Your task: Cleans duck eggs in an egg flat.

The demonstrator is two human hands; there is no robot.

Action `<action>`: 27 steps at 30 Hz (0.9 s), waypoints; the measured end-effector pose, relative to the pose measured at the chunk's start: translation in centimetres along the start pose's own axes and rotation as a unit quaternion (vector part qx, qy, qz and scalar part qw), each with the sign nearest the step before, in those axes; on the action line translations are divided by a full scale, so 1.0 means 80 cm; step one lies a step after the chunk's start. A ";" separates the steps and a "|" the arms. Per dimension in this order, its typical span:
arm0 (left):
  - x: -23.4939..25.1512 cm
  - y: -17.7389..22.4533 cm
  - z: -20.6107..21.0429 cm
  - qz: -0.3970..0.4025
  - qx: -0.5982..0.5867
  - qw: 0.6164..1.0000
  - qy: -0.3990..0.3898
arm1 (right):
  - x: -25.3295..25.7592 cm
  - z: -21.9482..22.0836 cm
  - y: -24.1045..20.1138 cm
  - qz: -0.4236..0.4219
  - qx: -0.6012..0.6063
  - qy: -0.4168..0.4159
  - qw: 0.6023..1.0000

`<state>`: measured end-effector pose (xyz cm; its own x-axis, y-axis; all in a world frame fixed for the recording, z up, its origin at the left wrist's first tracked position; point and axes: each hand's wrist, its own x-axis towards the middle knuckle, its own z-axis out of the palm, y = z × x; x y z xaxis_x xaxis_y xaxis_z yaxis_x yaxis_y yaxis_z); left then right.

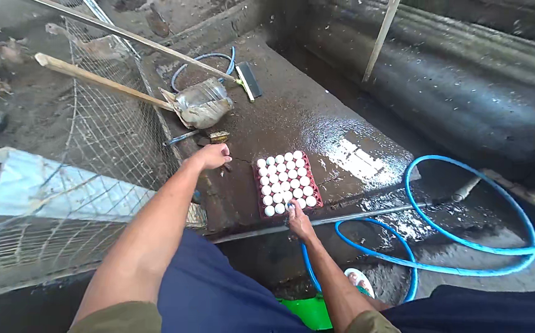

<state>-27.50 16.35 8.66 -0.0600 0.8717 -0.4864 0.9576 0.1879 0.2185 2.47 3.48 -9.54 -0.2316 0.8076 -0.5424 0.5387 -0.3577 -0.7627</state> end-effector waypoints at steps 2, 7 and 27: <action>-0.009 0.002 0.000 0.017 0.006 0.999 -0.027 | -0.005 -0.013 -0.002 0.032 -0.012 0.034 0.999; -0.025 0.009 0.007 0.038 0.013 0.999 -0.024 | -0.010 -0.046 0.008 0.098 0.002 0.099 0.990; -0.114 0.125 0.330 -0.077 -0.171 0.885 -0.426 | 0.009 -0.007 -0.013 0.109 -0.106 -0.163 0.975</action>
<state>-9.91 -1.68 -7.02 0.1908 0.1939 -0.9623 0.8063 0.5283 0.2663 2.17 4.67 -8.92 -0.3191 0.5186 -0.7932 0.7516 -0.3713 -0.5452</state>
